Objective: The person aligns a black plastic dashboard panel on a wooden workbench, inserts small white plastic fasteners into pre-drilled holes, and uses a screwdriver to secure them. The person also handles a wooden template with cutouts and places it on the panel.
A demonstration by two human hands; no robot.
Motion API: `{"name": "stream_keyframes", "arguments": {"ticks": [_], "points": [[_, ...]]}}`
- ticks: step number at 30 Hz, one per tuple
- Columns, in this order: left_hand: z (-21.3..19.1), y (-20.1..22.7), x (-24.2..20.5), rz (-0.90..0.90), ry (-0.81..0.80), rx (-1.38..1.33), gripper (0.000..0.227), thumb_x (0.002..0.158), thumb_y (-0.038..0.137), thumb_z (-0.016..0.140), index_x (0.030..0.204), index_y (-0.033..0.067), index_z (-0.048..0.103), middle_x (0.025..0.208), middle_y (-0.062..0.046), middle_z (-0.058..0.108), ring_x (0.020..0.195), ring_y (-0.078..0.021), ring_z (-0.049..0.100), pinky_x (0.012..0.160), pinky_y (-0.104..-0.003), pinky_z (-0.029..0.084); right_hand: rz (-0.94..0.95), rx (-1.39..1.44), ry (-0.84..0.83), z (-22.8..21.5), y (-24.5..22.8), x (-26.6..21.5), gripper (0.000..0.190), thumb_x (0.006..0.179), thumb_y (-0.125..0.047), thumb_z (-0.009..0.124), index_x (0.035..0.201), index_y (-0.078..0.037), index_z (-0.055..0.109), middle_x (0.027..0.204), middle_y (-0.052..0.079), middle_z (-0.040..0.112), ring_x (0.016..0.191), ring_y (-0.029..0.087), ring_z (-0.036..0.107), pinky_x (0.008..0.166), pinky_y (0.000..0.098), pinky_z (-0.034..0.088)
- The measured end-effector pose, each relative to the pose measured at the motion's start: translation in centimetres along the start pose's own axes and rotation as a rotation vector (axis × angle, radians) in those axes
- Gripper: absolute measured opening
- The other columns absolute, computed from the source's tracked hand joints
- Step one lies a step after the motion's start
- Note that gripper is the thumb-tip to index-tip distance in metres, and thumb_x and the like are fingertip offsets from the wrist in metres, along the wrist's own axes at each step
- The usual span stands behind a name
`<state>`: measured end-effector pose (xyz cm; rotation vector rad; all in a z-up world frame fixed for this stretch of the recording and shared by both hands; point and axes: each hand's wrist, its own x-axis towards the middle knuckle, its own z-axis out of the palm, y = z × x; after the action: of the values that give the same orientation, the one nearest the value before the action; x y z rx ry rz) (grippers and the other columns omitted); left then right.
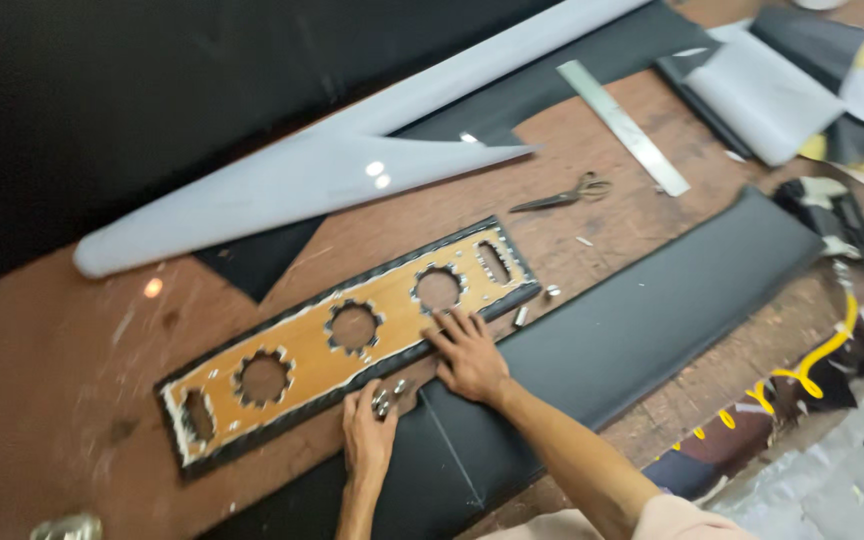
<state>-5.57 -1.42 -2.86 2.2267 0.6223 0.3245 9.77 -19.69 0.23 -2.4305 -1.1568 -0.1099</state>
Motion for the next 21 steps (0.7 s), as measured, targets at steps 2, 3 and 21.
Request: {"name": "stream_keyframes", "arguments": {"ticks": [2, 3, 21], "points": [[-0.1, 0.4, -0.1, -0.016, -0.025, 0.021, 0.057, 0.074, 0.011, 0.081, 0.129, 0.0071, 0.063, 0.114, -0.019, 0.059, 0.103, -0.0378, 0.063, 0.089, -0.044, 0.053, 0.011, 0.004, -0.002, 0.1, -0.3, -0.1, 0.064, 0.079, -0.027, 0.068, 0.141, -0.016, 0.056, 0.155, 0.019, 0.044, 0.144, 0.043, 0.035, 0.117, 0.0612, 0.025], [0.1, 0.8, 0.3, -0.021, -0.035, 0.044, 0.061, 0.073, 0.013, 0.083, 0.13, 0.008, 0.062, 0.113, -0.019, 0.059, 0.103, -0.0379, 0.063, 0.089, -0.045, 0.053, 0.018, 0.005, -0.007, 0.0, -0.2, -0.1, 0.065, 0.079, -0.026, 0.068, 0.141, -0.016, 0.056, 0.155, 0.018, 0.044, 0.145, 0.043, 0.035, 0.117, 0.0612, 0.025], [3.4, 2.3, -0.4, 0.134, 0.088, 0.06, 0.025, 0.091, 0.026, 0.072, 0.112, 0.0143, 0.076, 0.106, -0.013, 0.06, 0.097, -0.033, 0.065, 0.081, -0.045, 0.054, 0.008, -0.009, -0.027, 0.4, 0.0, -0.1, 0.06, 0.083, -0.027, 0.066, 0.142, -0.017, 0.057, 0.157, 0.017, 0.042, 0.147, 0.041, 0.034, 0.12, 0.0584, 0.024]]}}
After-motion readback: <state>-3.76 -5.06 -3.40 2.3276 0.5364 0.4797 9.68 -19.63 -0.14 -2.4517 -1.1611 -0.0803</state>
